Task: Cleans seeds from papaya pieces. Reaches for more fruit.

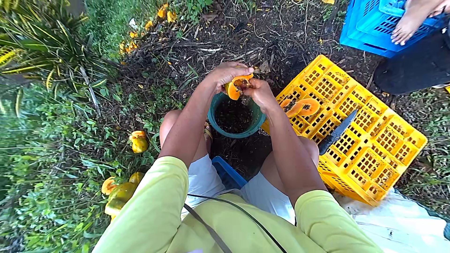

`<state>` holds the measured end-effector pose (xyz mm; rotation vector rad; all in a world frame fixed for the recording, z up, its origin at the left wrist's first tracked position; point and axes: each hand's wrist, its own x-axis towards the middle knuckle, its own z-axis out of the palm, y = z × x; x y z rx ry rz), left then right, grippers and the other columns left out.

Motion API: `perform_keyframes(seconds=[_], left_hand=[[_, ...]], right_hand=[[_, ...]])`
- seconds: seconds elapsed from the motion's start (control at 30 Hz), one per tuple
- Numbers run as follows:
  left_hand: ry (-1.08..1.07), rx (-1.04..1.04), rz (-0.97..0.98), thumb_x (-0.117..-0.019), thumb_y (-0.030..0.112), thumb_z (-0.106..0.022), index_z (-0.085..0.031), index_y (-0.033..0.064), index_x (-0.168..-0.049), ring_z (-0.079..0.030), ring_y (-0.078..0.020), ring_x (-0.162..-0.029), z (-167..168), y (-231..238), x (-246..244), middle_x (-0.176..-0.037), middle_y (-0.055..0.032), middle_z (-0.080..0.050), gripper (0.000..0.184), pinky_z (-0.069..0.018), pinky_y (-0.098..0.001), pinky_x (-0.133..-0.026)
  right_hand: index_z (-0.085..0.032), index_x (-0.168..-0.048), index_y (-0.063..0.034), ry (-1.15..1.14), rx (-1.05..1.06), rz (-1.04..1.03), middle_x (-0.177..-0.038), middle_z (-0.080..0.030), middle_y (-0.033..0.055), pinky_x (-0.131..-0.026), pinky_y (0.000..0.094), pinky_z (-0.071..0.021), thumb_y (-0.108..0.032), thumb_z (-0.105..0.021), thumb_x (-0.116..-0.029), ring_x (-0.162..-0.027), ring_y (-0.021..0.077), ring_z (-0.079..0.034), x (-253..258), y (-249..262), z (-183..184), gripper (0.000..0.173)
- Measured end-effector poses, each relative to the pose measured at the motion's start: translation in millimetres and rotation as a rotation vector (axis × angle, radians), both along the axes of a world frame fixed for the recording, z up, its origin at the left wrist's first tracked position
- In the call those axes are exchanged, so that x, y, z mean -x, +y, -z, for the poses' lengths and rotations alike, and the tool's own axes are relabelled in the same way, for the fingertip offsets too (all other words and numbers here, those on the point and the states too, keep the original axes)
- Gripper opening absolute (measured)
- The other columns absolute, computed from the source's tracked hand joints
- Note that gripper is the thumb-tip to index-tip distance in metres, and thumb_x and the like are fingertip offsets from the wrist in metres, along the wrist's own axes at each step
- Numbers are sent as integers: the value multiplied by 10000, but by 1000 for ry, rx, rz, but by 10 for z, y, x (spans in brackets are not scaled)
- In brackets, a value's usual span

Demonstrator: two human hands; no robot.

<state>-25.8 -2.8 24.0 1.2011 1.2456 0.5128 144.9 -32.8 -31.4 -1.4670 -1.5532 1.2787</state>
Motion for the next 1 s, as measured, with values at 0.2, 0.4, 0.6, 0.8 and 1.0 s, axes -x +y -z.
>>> perform_keyframes(seconds=[0.2,0.4,0.6,0.8,1.0], left_hand=[[-14,28,-36,-1009,432,-618,-629,197,-1341,-662,-244,-993,23,-2,-36,-1181,-117,-672,407,-559,-427,-790],[-31,13,-25,-1017,410,-610,-635,196,-1319,-670,-218,-967,-32,7,-2,-1158,-99,-679,371,-564,-392,-778],[6,-12,20,-982,335,-682,-614,203,-1369,-668,-231,-1007,-15,-12,8,-1195,-124,-673,414,-565,-413,-822],[-121,-85,105,-970,182,-680,-597,150,-1387,-661,-196,-1026,16,30,60,-1231,-110,-662,426,-564,-374,-840],[-117,-162,133,-936,138,-731,-614,106,-1372,-663,-161,-1013,50,2,-9,-1236,-112,-661,453,-563,-336,-881]], right_hand=[[-654,-1058,33,-18,-112,107,-971,-668,140,-894,408,-529,-257,-532,-1078,-923,193,-659,75,19,76,316],[-651,-1158,66,-89,-74,81,-1065,-682,185,-925,392,-541,-103,-439,-1084,-961,204,-677,48,-6,8,281],[-656,-1057,43,0,-52,59,-962,-677,120,-846,350,-562,-239,-601,-1046,-861,149,-670,56,8,42,286],[-629,-1100,67,71,51,108,-983,-653,145,-767,324,-599,-83,-504,-1056,-808,159,-688,69,-65,-60,200],[-646,-1164,-2,137,127,119,-990,-682,91,-692,312,-574,-272,-672,-1008,-764,130,-661,147,-115,-107,313]])
